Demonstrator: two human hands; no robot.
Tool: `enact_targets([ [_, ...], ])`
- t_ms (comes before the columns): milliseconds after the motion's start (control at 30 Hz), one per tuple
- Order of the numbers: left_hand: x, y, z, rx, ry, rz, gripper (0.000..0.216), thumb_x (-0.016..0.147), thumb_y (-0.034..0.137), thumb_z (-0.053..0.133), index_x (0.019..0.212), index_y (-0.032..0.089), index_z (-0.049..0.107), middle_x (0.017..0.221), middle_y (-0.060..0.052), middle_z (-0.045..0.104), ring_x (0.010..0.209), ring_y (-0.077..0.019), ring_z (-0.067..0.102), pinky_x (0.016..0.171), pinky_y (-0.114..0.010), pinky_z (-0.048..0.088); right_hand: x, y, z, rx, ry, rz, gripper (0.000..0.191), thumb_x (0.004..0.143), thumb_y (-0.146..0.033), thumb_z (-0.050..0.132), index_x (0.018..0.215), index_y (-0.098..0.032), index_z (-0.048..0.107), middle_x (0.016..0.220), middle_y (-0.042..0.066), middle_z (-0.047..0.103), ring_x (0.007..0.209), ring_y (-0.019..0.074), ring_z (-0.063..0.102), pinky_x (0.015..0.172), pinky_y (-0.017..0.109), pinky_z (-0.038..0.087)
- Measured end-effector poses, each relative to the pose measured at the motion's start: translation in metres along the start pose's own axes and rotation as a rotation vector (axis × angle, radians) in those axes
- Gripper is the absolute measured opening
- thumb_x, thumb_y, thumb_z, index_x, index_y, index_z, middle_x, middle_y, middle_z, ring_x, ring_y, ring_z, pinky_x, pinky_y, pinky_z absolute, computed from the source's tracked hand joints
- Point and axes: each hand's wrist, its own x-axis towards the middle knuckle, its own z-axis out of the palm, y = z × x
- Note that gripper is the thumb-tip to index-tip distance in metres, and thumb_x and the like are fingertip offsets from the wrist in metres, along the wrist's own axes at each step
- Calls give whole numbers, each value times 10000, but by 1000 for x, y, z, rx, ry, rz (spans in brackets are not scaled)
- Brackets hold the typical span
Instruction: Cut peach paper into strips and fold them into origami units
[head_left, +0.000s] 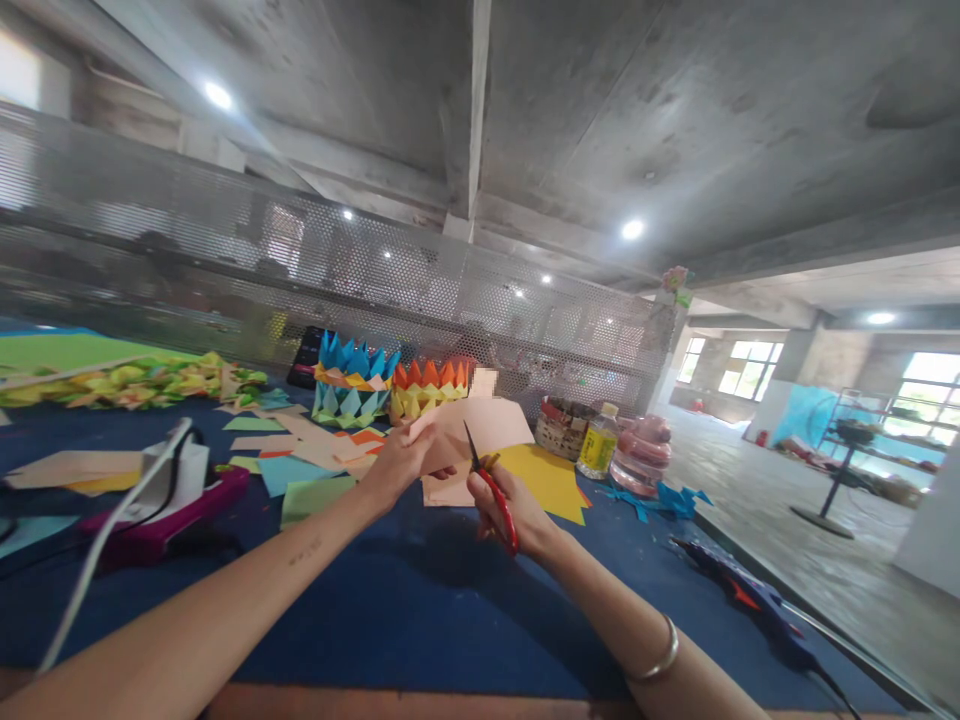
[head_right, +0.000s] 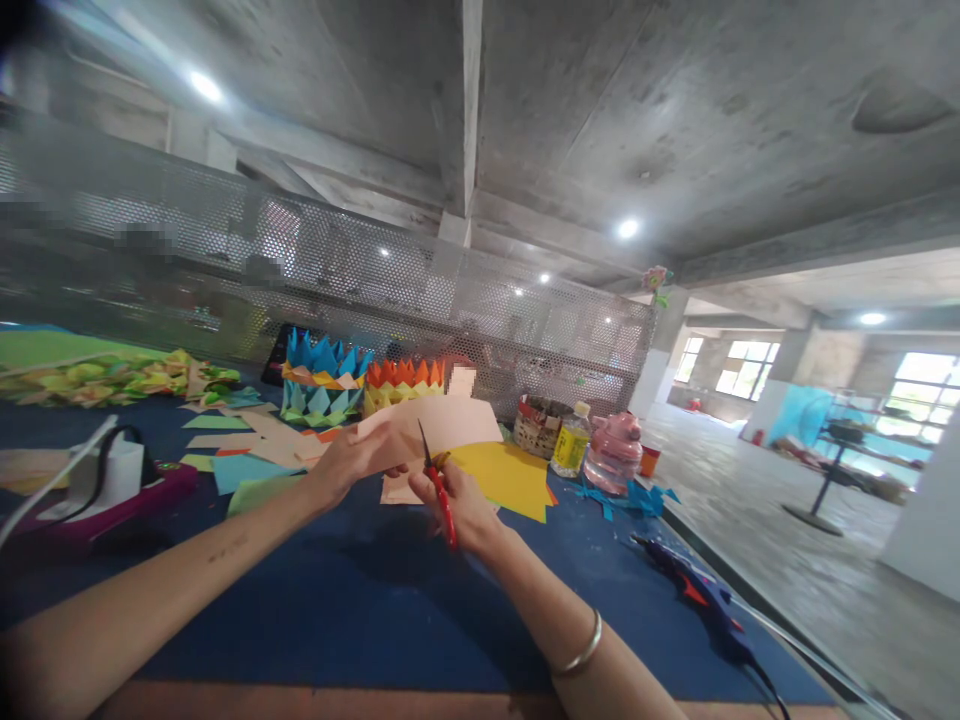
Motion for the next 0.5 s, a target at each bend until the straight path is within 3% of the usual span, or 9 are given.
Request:
enact_targets([
  [300, -2, 0, 1, 8, -96, 15, 314, 745, 438, 506, 696, 144, 605, 495, -51, 634, 446, -168, 588, 501, -271, 491, -1, 1, 1, 16, 2, -23, 432, 805, -606, 387, 726, -183, 430, 453, -50, 468, 352, 82, 463, 350, 177, 363],
  [500, 1, -6, 1, 17, -87, 0, 296, 741, 430, 501, 703, 152, 599, 496, -47, 637, 443, -174, 601, 498, -280, 498, 2, 8, 5, 121, 38, 33, 417, 781, -598, 444, 769, -181, 445, 416, -64, 434, 337, 79, 411, 337, 178, 318],
])
